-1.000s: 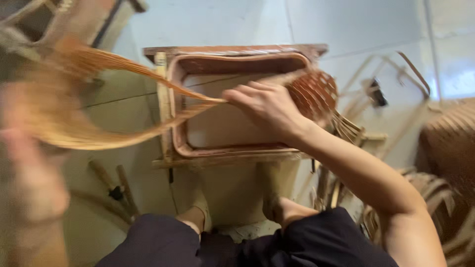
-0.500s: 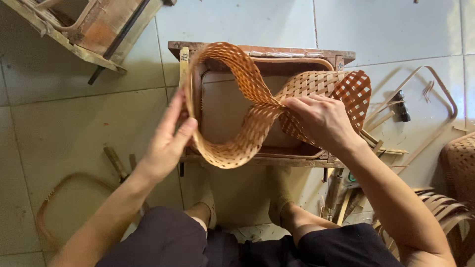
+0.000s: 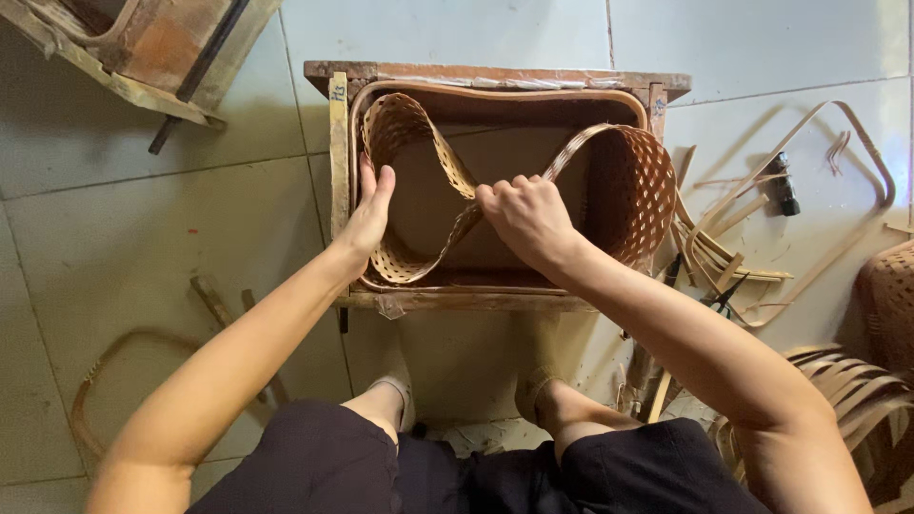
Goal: The person weaves a rectangular basket by hand, bending and inserting thin wooden strips into a wooden mold. They use a hammer to secure the strips and scissors to trim excess material, gradually building the basket's frame and sides.
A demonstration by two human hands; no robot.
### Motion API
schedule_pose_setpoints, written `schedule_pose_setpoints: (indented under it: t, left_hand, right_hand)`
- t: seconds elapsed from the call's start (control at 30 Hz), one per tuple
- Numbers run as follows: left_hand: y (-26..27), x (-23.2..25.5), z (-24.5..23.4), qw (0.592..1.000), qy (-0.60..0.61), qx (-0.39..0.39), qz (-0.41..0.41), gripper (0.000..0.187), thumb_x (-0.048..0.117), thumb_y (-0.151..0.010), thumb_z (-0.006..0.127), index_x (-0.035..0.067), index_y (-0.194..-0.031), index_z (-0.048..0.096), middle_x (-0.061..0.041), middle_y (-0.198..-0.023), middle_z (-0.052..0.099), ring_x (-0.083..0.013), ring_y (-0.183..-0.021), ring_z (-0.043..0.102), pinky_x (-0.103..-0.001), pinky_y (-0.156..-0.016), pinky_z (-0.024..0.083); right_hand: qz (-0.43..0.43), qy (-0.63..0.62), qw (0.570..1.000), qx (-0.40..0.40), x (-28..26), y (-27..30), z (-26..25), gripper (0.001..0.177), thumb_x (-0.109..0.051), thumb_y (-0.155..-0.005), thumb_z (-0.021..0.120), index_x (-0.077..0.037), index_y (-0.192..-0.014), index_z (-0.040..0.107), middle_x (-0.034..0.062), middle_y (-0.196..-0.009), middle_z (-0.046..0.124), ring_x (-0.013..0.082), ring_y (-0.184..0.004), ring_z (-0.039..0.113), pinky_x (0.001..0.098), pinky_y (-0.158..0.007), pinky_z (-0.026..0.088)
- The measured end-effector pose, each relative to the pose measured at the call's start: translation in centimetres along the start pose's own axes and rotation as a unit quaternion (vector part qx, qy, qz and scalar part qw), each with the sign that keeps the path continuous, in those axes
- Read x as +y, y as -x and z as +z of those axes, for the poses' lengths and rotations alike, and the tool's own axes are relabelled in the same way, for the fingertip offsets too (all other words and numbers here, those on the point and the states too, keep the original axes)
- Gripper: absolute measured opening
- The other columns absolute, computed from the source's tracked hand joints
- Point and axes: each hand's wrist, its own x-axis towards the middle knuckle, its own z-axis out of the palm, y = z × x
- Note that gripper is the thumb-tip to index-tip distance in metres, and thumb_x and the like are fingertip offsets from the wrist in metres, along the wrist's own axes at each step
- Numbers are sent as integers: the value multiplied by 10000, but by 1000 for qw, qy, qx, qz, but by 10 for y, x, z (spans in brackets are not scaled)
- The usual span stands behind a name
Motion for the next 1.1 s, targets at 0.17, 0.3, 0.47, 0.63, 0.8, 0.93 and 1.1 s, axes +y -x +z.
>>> schedule_pose_setpoints:
  t: [0.17,0.3,0.47,0.63,0.8,0.93,1.1]
  left_hand:
    - [3,20,3,997,-8,-22,-72,1064,745,-920,332,150,-1577,-257,-103,-1692,-206,-295,-1579,-83,-542,-1247,79]
    - [37,31,17,987,-144,26,66,987,648,-990,454,170,-1652,-101,-155,-1716,-197,-325,-1604,-121,-552,-1263,48]
    - [35,33,46,907,-376,25,190,1092,279,-783,823,293,-1635,140,-151,-1694,163,-403,-1367,530,-488,-1087,514]
    - [-8,20,56,883,-298,134,337,501,107,-816,843,165,-1273,647,-142,-1167,711,-305,-914,742,-398,-795,613]
    - [-17,18,54,855,-241,139,438,105,44,-840,786,89,-935,774,-99,-923,776,-259,-788,756,-340,-700,601]
    - [-8,16,50,846,-254,126,452,146,10,-810,788,44,-949,763,-129,-936,761,-300,-841,738,-369,-724,582]
    - [-5,19,50,848,-260,102,451,125,28,-831,778,59,-951,762,-118,-937,762,-282,-831,742,-361,-729,589]
  right_hand:
    - [-3,-8,1000,26,-3,-9,13,59,-155,-864,681,-122,-882,636,36,-750,696,216,-714,724,357,-604,567]
    - [4,0,999,47,-1,-14,19,42,-168,-876,666,-138,-880,636,34,-767,704,218,-716,727,363,-624,567]
    - [-4,-19,998,52,3,-14,10,74,-171,-866,670,-117,-908,640,25,-756,698,209,-710,723,354,-605,557]
    - [7,-22,997,76,-6,-6,5,88,-156,-844,683,-133,-915,636,0,-752,669,197,-719,699,358,-658,551]
    - [-16,-45,994,97,1,7,-29,265,-124,-874,706,-112,-1135,663,27,-991,689,208,-983,672,427,-1065,490]
    - [65,-177,963,195,41,76,-69,609,-222,-906,796,-108,-1464,581,135,-1518,521,326,-1394,470,525,-1178,342]
    - [343,-364,853,149,64,140,-51,247,-132,-1067,698,-78,-1295,620,123,-1036,710,259,-892,695,359,-779,567]
